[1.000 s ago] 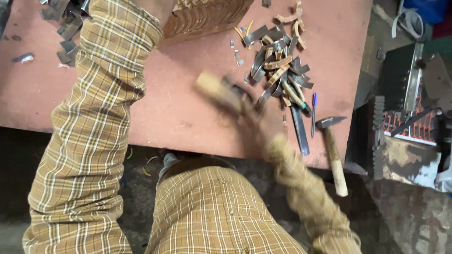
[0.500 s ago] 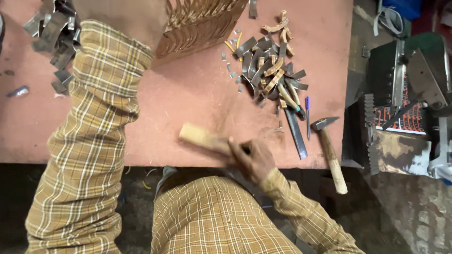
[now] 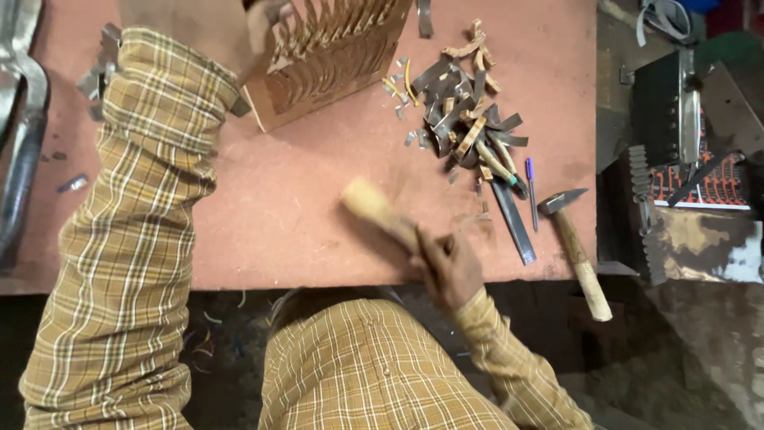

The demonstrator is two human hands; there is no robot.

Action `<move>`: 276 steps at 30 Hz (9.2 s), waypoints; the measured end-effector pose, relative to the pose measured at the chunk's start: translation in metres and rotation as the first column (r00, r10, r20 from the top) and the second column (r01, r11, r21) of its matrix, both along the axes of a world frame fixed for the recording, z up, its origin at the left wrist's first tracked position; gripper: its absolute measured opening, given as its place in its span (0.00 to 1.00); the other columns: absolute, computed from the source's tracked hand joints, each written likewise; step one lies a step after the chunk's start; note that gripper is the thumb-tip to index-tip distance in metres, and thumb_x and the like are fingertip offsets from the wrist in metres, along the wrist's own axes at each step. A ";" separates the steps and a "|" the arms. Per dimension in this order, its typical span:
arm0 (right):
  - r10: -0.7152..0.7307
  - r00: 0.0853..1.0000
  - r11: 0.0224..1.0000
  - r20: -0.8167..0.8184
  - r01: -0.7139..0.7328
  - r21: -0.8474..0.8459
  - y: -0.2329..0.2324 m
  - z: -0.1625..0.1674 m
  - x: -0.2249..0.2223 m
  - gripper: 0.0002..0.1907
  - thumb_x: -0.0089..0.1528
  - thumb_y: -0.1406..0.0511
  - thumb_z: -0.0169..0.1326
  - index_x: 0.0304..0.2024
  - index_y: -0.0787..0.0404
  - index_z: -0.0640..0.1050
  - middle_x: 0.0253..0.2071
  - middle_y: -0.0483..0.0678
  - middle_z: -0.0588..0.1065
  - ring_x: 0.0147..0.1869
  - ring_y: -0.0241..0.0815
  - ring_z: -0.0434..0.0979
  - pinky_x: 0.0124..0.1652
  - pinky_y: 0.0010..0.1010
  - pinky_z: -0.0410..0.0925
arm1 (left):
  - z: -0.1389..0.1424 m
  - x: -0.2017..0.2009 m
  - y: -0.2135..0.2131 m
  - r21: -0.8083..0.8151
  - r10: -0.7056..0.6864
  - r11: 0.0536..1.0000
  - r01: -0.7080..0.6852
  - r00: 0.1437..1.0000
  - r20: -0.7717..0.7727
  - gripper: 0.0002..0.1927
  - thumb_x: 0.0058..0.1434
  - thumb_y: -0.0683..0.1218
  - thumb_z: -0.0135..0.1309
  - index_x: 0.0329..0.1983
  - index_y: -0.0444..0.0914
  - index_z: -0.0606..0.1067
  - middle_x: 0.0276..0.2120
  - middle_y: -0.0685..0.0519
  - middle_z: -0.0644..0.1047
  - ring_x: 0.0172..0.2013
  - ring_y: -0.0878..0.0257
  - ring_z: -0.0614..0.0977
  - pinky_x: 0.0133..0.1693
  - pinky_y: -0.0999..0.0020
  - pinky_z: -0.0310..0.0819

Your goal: The person hammers curved metal blades into the slots of a slotted wooden frame on the workbench, pressing each blade into place by hand. They then rearrange and seat the blades, lift and reposition the frame, and use pliers to grip and adjust pieces among a pile of curved metal parts on the bench.

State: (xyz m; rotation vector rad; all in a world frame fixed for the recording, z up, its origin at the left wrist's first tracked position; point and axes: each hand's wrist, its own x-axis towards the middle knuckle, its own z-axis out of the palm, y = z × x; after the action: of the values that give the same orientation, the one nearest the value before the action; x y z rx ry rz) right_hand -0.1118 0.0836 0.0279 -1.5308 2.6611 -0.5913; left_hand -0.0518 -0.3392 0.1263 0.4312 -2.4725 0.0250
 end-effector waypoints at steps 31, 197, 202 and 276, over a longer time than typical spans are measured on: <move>0.182 0.585 0.894 0.791 0.237 -0.381 0.016 0.019 -0.062 0.30 0.68 0.57 0.57 0.66 0.70 0.69 0.52 0.57 0.76 0.47 0.44 0.79 0.47 0.31 0.74 | 0.015 0.105 0.098 0.291 -0.052 0.948 0.128 0.965 -0.255 0.25 0.63 0.37 0.66 0.62 0.40 0.73 0.42 0.44 0.82 0.40 0.51 0.85 0.41 0.60 0.78; 0.568 0.321 0.583 0.758 0.493 -0.646 0.047 0.040 -0.073 0.16 0.70 0.74 0.56 0.55 0.57 0.66 0.50 0.57 0.71 0.46 0.48 0.74 0.43 0.40 0.73 | -0.116 0.118 0.197 0.304 -0.448 0.882 0.360 0.840 0.306 0.31 0.51 0.59 0.64 0.54 0.39 0.78 0.57 0.43 0.72 0.58 0.48 0.71 0.58 0.49 0.64; 0.618 0.232 0.521 0.751 0.595 -0.613 0.013 0.049 -0.025 0.24 0.70 0.62 0.57 0.66 0.51 0.64 0.53 0.54 0.71 0.51 0.45 0.72 0.50 0.41 0.69 | -0.142 0.119 0.184 0.302 -0.543 0.829 0.472 0.809 0.226 0.30 0.57 0.64 0.59 0.51 0.38 0.79 0.58 0.48 0.73 0.61 0.53 0.68 0.63 0.49 0.53; 0.419 0.571 0.211 0.706 0.695 -0.687 -0.008 0.005 0.057 0.22 0.67 0.58 0.58 0.57 0.64 0.70 0.44 0.50 0.71 0.50 0.42 0.69 0.55 0.39 0.65 | -0.114 0.033 0.186 0.566 -0.467 0.821 0.072 0.655 0.594 0.70 0.47 0.77 0.57 0.76 0.28 0.41 0.75 0.35 0.38 0.75 0.40 0.35 0.70 0.39 0.25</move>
State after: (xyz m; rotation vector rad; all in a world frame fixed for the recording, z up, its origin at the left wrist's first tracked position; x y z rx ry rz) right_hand -0.0548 0.0757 0.0329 -0.4155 1.4277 -2.6194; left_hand -0.0188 -0.1536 0.0123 0.2532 -3.3109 -0.7429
